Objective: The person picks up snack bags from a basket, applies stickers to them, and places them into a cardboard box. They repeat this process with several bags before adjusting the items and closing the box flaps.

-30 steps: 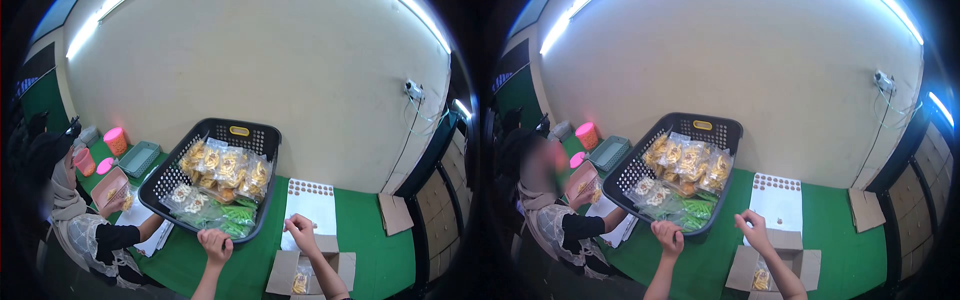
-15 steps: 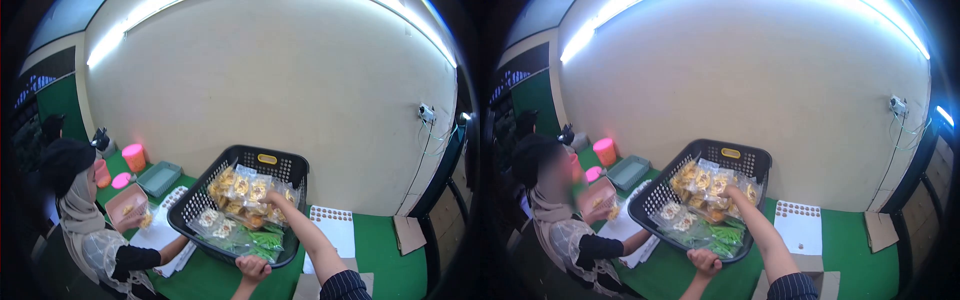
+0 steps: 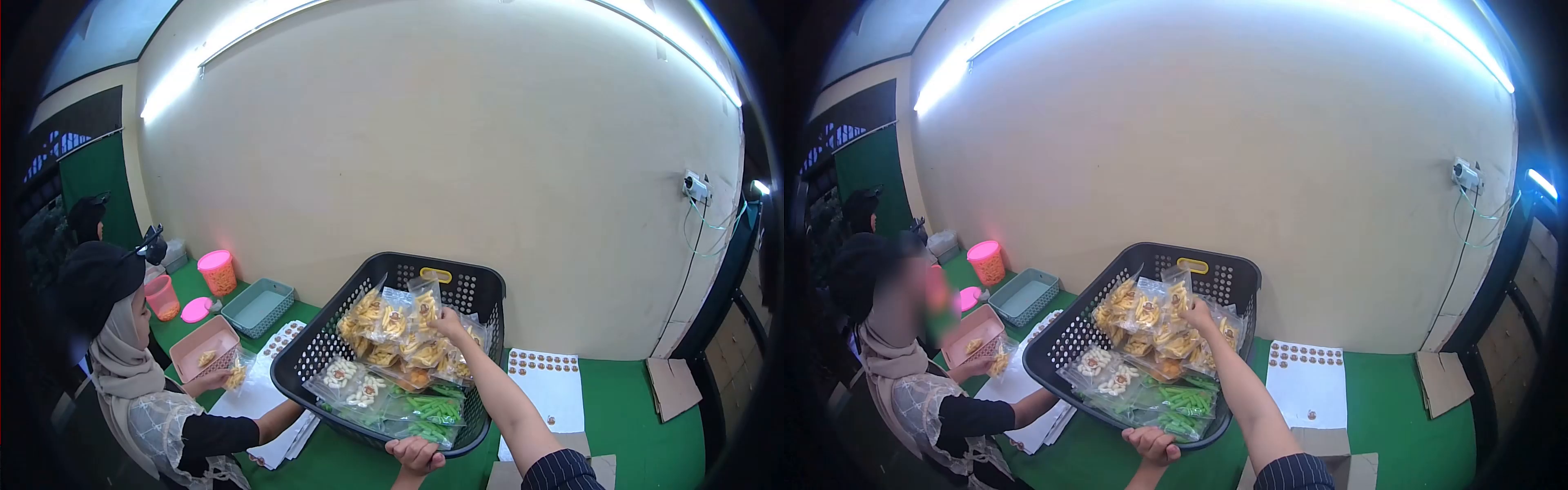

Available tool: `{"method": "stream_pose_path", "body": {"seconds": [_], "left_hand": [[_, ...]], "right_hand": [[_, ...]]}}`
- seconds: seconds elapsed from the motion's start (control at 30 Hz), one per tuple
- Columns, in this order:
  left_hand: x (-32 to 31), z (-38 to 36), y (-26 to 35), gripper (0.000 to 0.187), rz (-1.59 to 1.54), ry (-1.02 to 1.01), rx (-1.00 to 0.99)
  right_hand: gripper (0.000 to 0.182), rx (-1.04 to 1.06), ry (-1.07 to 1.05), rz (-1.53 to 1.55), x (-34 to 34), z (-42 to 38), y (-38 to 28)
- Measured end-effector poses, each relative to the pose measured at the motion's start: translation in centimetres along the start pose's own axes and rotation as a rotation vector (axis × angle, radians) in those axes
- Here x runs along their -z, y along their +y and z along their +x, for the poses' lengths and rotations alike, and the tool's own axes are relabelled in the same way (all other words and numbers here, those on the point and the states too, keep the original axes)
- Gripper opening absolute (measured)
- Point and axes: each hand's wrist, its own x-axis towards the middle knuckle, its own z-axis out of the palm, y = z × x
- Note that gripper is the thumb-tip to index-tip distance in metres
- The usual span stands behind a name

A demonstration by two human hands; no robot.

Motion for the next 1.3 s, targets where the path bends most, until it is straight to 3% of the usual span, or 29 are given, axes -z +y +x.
{"method": "stream_pose_path", "body": {"seconds": [0.13, 0.23, 0.3, 0.43, 0.5, 0.63, 0.73, 0.83, 0.9, 0.93, 1.0, 1.03, 1.07, 1.1, 1.17, 1.2, 1.3], "left_hand": [[-0.1, 0.1, -0.1, 0.022, 0.014, 0.024, -0.008], [0.3, 0.6, 0.2, 0.023, 0.026, 0.011, 0.000], [0.4, 0.6, 0.3, 0.023, 0.035, -0.010, 0.026], [0.7, 1.8, 1.0, 0.024, 0.028, -0.006, 0.024], [0.6, 1.9, 1.1, 0.025, 0.029, 0.010, 0.006], [0.5, 2.6, 2.0, 0.028, 0.042, 0.043, 0.023], [1.1, 2.9, 3.2, 0.026, 0.110, -0.048, 0.111], [2.1, 3.4, 5.4, 0.023, 0.141, -0.209, 0.295], [2.3, 3.0, 8.2, 0.027, 0.119, -0.211, 0.445], [2.0, 2.1, 9.8, 0.030, 0.091, -0.195, 0.440], [1.1, -0.3, 15.1, 0.038, 0.045, -0.154, 0.434], [1.7, -0.3, 19.2, 0.032, 0.023, -0.285, 0.361], [1.8, -4.0, 21.2, 0.033, -0.233, -0.596, 0.481], [1.8, -8.3, 23.3, 0.041, -0.391, -0.819, 0.573], [1.9, -18.1, 26.6, 0.054, -0.292, -1.136, 0.462], [1.0, -18.9, 26.7, 0.057, -0.304, -1.096, 0.461], [-1.0, -22.5, 27.8, 0.065, -0.333, -1.012, 0.493]], "right_hand": [[0.033, 0.496, 0.235, 0.202, 0.0, -1.5, -3.0], [0.035, 0.611, 0.222, 0.115, 4.2, -5.9, -8.1], [0.037, 0.704, 0.333, 0.428, 6.5, -9.8, -9.8], [0.042, 0.562, 0.420, 0.810, 10.5, -21.8, -6.8], [0.047, 0.371, 0.509, 0.848, 11.3, -26.0, -0.6], [0.040, -0.227, 0.459, 0.874, 14.5, -35.4, 10.1], [0.030, -0.247, 0.400, 0.796, 17.5, -41.2, 16.0], [0.024, -0.232, 0.414, 0.748, 21.2, -46.5, 17.8], [0.019, -0.214, 0.370, 0.652, 24.0, -49.4, 18.7], [0.025, -0.253, 0.387, 0.642, 24.5, -50.4, 20.6], [0.029, -0.249, 0.571, 0.332, 22.7, -52.1, 30.1], [0.031, -0.247, 0.652, 0.172, 22.4, -52.7, 33.0], [0.042, -0.306, 0.574, 0.240, 23.6, -53.6, 29.8], [0.044, -0.288, 0.581, 0.119, 24.3, -54.2, 26.7], [0.048, -0.245, 0.592, -0.124, 25.2, -54.5, 22.5], [0.053, -0.213, 0.583, -0.113, 25.2, -54.5, 21.7], [0.044, -0.409, 0.412, -0.166, 25.9, -53.7, 19.5]]}}
